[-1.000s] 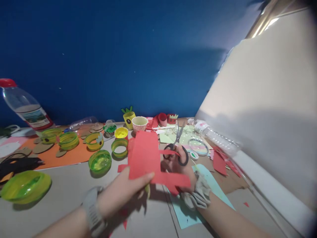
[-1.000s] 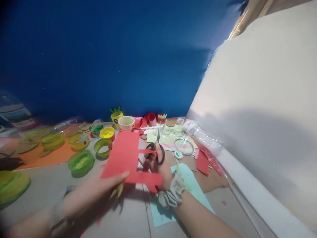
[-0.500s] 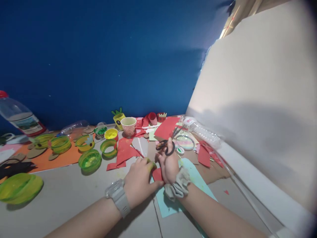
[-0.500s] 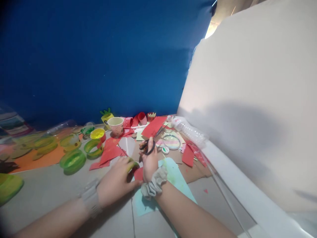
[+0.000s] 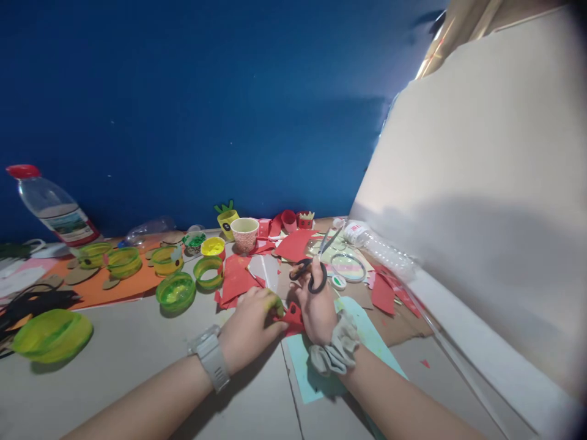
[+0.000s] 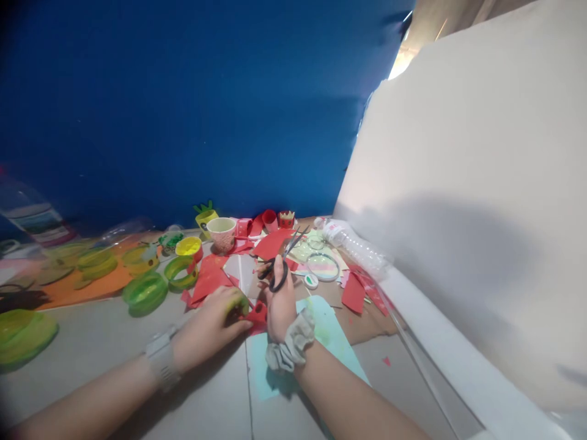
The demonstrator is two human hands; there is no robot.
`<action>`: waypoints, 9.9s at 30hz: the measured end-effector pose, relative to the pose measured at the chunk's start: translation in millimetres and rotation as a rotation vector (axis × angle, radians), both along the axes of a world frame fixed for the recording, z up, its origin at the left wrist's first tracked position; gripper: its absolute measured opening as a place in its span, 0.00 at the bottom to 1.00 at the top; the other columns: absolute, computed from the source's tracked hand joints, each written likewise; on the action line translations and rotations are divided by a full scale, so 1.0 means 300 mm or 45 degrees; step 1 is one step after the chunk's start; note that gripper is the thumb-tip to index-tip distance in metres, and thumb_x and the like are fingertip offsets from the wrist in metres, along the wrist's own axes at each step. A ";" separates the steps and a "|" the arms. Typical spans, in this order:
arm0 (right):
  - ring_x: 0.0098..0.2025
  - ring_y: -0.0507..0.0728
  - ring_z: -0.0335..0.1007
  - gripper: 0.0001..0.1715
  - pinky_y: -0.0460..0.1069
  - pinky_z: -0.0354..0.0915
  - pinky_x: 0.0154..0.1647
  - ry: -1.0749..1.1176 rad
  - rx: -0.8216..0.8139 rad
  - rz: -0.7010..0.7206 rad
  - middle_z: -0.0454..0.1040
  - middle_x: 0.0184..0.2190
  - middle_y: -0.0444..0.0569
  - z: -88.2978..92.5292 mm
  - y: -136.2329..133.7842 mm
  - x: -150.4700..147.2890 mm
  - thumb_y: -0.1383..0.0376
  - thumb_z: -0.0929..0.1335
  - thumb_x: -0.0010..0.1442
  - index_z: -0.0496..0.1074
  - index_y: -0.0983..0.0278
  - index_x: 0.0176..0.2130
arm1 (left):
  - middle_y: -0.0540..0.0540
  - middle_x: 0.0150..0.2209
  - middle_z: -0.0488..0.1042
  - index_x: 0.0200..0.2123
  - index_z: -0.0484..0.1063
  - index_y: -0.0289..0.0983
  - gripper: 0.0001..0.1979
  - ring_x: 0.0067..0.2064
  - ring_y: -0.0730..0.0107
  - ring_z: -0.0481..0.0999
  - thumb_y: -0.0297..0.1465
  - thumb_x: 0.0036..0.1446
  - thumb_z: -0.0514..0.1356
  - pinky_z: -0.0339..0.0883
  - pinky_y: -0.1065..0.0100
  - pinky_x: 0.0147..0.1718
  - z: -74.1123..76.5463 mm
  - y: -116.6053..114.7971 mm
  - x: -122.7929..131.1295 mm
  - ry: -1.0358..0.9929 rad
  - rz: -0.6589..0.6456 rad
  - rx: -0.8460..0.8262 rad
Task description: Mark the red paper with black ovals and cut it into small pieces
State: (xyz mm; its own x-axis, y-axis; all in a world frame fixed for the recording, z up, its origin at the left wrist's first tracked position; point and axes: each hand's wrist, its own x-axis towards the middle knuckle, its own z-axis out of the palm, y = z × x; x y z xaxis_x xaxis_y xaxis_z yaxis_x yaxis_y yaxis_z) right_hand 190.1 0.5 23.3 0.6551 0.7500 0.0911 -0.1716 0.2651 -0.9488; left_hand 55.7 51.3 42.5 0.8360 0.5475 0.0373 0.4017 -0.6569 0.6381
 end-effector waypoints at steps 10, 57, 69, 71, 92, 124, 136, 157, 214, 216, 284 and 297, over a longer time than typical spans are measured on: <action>0.33 0.54 0.66 0.21 0.48 0.65 0.37 -0.153 -0.115 0.151 0.70 0.30 0.43 0.065 -0.025 -0.066 0.50 0.74 0.51 0.66 0.61 0.33 | 0.45 0.41 0.73 0.40 0.71 0.35 0.12 0.40 0.67 0.73 0.39 0.65 0.57 0.67 0.72 0.38 -0.021 0.038 -0.137 -0.425 0.126 -0.569; 0.35 0.54 0.64 0.30 0.50 0.59 0.39 -0.078 -0.640 1.396 0.68 0.33 0.48 0.093 -0.061 -0.055 0.42 0.71 0.51 0.63 0.64 0.35 | 0.44 0.45 0.74 0.38 0.76 0.32 0.15 0.53 0.60 0.68 0.38 0.56 0.59 0.67 0.75 0.47 -0.091 0.068 -0.159 -1.065 0.711 -0.825; 0.35 0.54 0.61 0.33 0.49 0.59 0.37 -0.156 -0.596 1.250 0.65 0.32 0.46 0.112 -0.052 -0.088 0.38 0.69 0.50 0.61 0.62 0.34 | 0.47 0.39 0.75 0.41 0.74 0.34 0.16 0.40 0.69 0.73 0.41 0.65 0.55 0.67 0.74 0.42 -0.091 0.059 -0.154 -0.939 0.483 -0.879; 0.36 0.54 0.61 0.32 0.49 0.59 0.39 -0.172 -0.580 1.273 0.66 0.33 0.46 0.112 -0.053 -0.088 0.38 0.69 0.50 0.61 0.62 0.34 | 0.48 0.37 0.74 0.40 0.74 0.35 0.15 0.37 0.71 0.72 0.40 0.66 0.55 0.67 0.75 0.40 -0.093 0.058 -0.156 -0.947 0.483 -0.863; 0.33 0.53 0.62 0.34 0.49 0.57 0.37 -0.069 -0.678 1.235 0.66 0.31 0.45 0.095 -0.056 -0.089 0.39 0.72 0.47 0.60 0.63 0.33 | 0.49 0.26 0.69 0.29 0.70 0.34 0.16 0.32 0.72 0.68 0.36 0.66 0.52 0.64 0.76 0.33 -0.111 0.051 -0.159 -0.995 0.461 -0.840; 0.37 0.54 0.69 0.26 0.50 0.64 0.41 -0.010 -0.696 1.069 0.74 0.32 0.46 0.051 -0.046 -0.082 0.55 0.79 0.42 0.68 0.64 0.33 | 0.48 0.26 0.70 0.29 0.70 0.35 0.20 0.28 0.71 0.69 0.41 0.69 0.51 0.64 0.73 0.28 -0.099 0.041 -0.162 -0.929 0.584 -0.620; 0.38 0.58 0.69 0.22 0.52 0.64 0.43 -0.362 -0.529 0.461 0.74 0.36 0.51 0.077 -0.061 -0.072 0.46 0.67 0.60 0.69 0.62 0.39 | 0.49 0.20 0.63 0.23 0.60 0.36 0.23 0.22 0.72 0.63 0.44 0.67 0.49 0.60 0.75 0.19 -0.063 0.060 -0.148 -1.000 0.646 -0.832; 0.34 0.55 0.59 0.32 0.50 0.64 0.41 -0.444 -0.750 1.333 0.64 0.33 0.47 0.086 -0.083 -0.070 0.41 0.69 0.52 0.70 0.64 0.41 | 0.49 0.31 0.73 0.33 0.73 0.36 0.17 0.37 0.72 0.73 0.36 0.70 0.50 0.66 0.78 0.37 -0.072 0.034 -0.166 -0.911 0.381 -0.632; 0.30 0.53 0.54 0.34 0.47 0.53 0.31 -0.375 -0.679 1.259 0.60 0.26 0.43 0.053 -0.069 -0.087 0.37 0.63 0.56 0.62 0.66 0.30 | 0.49 0.30 0.75 0.39 0.76 0.35 0.19 0.31 0.74 0.72 0.40 0.69 0.50 0.67 0.78 0.30 -0.065 0.049 -0.155 -0.806 0.398 -0.775; 0.30 0.53 0.54 0.34 0.47 0.53 0.31 -0.382 -0.695 1.245 0.59 0.27 0.43 0.056 -0.070 -0.092 0.37 0.63 0.56 0.62 0.66 0.31 | 0.49 0.28 0.73 0.37 0.75 0.34 0.19 0.30 0.74 0.71 0.40 0.69 0.50 0.67 0.78 0.29 -0.069 0.048 -0.156 -0.791 0.409 -0.773; 0.28 0.51 0.53 0.35 0.47 0.53 0.29 -0.552 -0.744 1.222 0.59 0.25 0.41 0.074 -0.065 -0.084 0.35 0.60 0.56 0.61 0.64 0.27 | 0.51 0.21 0.62 0.23 0.59 0.35 0.25 0.25 0.73 0.61 0.47 0.68 0.49 0.58 0.74 0.24 -0.074 0.038 -0.164 -0.813 0.466 -0.859; 0.27 0.51 0.53 0.34 0.47 0.52 0.29 -0.511 -0.763 1.195 0.59 0.24 0.41 0.076 -0.064 -0.085 0.36 0.62 0.55 0.61 0.65 0.27 | 0.51 0.22 0.63 0.24 0.61 0.35 0.23 0.26 0.74 0.61 0.44 0.68 0.49 0.58 0.75 0.25 -0.072 0.043 -0.158 -0.827 0.465 -0.828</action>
State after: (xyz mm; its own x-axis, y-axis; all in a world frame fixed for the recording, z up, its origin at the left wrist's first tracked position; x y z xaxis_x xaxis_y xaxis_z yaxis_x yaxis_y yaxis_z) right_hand 164.5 -18.5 46.1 -0.1700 0.9153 -0.3652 0.2766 -0.3114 -0.9091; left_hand 8.4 64.3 21.1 0.5352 0.8442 0.0297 -0.0462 -0.0058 0.9989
